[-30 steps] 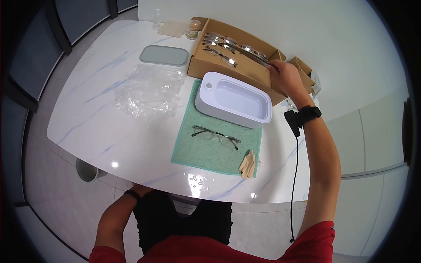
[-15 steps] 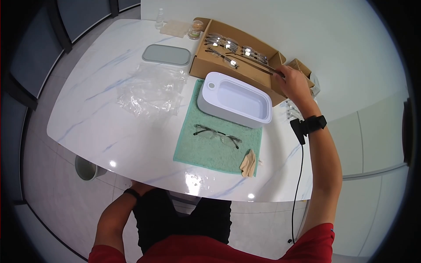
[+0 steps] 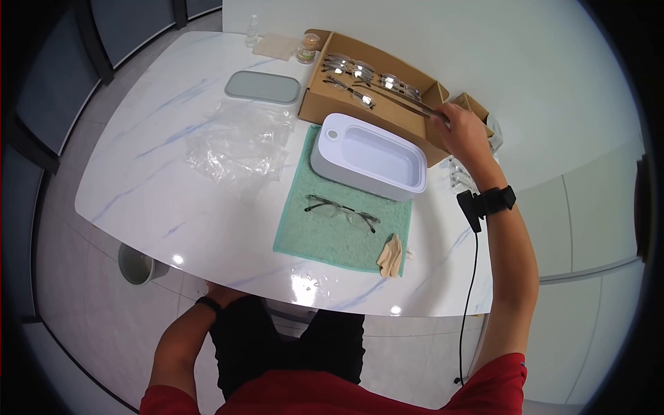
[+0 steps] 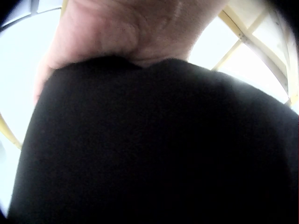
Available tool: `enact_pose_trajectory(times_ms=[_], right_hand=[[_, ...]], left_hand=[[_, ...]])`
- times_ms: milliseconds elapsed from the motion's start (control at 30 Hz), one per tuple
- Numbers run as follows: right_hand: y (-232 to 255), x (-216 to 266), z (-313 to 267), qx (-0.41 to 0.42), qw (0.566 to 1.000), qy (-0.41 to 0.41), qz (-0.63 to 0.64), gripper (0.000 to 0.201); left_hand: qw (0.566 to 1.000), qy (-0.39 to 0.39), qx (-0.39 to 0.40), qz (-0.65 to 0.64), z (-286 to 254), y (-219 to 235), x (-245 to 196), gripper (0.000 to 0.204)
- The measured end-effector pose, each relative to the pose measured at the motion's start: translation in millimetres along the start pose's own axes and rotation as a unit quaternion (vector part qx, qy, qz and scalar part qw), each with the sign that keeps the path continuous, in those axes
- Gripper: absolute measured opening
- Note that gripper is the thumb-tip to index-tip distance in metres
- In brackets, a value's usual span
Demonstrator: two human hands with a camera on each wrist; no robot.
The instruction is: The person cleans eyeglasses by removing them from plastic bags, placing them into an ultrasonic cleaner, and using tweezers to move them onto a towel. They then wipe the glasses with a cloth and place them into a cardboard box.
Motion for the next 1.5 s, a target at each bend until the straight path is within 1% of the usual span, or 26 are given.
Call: enact_pose_trajectory(times_ms=[200, 333, 433, 533, 633, 700, 833, 900, 1033, 1100, 1233, 1300, 1367, 1433, 1500], right_hand=[[-9, 1, 1, -0.003, 1.000, 0.017, -0.008, 0.019], [-18, 2, 6, -0.011, 0.999, 0.029, -0.022, 0.020], [-14, 4, 10, -0.009, 1.000, -0.015, 0.008, 0.020], [-5, 7, 8, 0.027, 0.998, -0.046, 0.023, 0.024], [-8, 4, 5, -0.001, 0.998, -0.037, 0.057, 0.021], [-9, 4, 3, 0.006, 0.997, -0.042, 0.069, 0.021], [-9, 8, 2, -0.010, 0.995, -0.039, 0.091, 0.021], [-6, 13, 2, 0.017, 0.993, -0.054, 0.106, 0.021], [-11, 10, 2, 0.050, 0.988, -0.074, 0.124, 0.022], [-15, 8, 1, 0.053, 0.989, -0.072, 0.121, 0.022], [-22, 4, 2, 0.067, 0.985, -0.080, 0.140, 0.024], [-22, 0, 5, 0.106, 0.970, -0.110, 0.189, 0.025], [-22, -4, 9, 0.137, 0.952, -0.140, 0.234, 0.027], [-22, -8, 13, 0.161, 0.933, -0.171, 0.274, 0.029], [-23, -12, 15, 0.173, 0.910, -0.204, 0.317, 0.030]], left_hand=[[1.000, 0.000, -0.022, 0.017, -3, 5, -4, 0.075], [1.000, 0.023, -0.010, 0.010, 0, 2, -1, 0.076], [0.999, 0.040, 0.002, 0.016, -2, 7, -6, 0.078], [0.999, 0.046, 0.009, 0.002, -4, 16, -14, 0.080], [0.999, 0.045, 0.009, -0.006, -3, 16, -12, 0.083], [0.999, 0.052, 0.017, 0.004, -4, 13, -9, 0.085], [0.996, 0.073, 0.047, -0.006, -10, 33, -20, 0.090], [0.995, 0.075, 0.064, -0.011, -9, 33, -20, 0.091], [0.997, 0.065, 0.051, -0.007, -4, 16, -9, 0.090], [0.997, 0.065, 0.039, -0.004, -2, 7, -3, 0.088], [0.999, 0.046, 0.018, -0.009, -1, 6, -4, 0.085], [0.999, 0.036, 0.009, -0.009, 1, 2, -1, 0.083], [0.998, 0.049, 0.022, -0.016, 0, 1, -1, 0.083], [0.997, 0.060, 0.040, -0.024, 0, 1, 1, 0.090], [0.995, 0.068, 0.061, -0.032, 5, -5, 8, 0.105]])
Point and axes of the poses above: each hand's wrist, its own z-axis towards the middle knuckle, its own y-axis out of the back of the hand, x = y × z, the point moved 1 cm from there along z, towards the middle knuckle, and after that the axes turned 11 degrees about y, right-handed, at the moved point
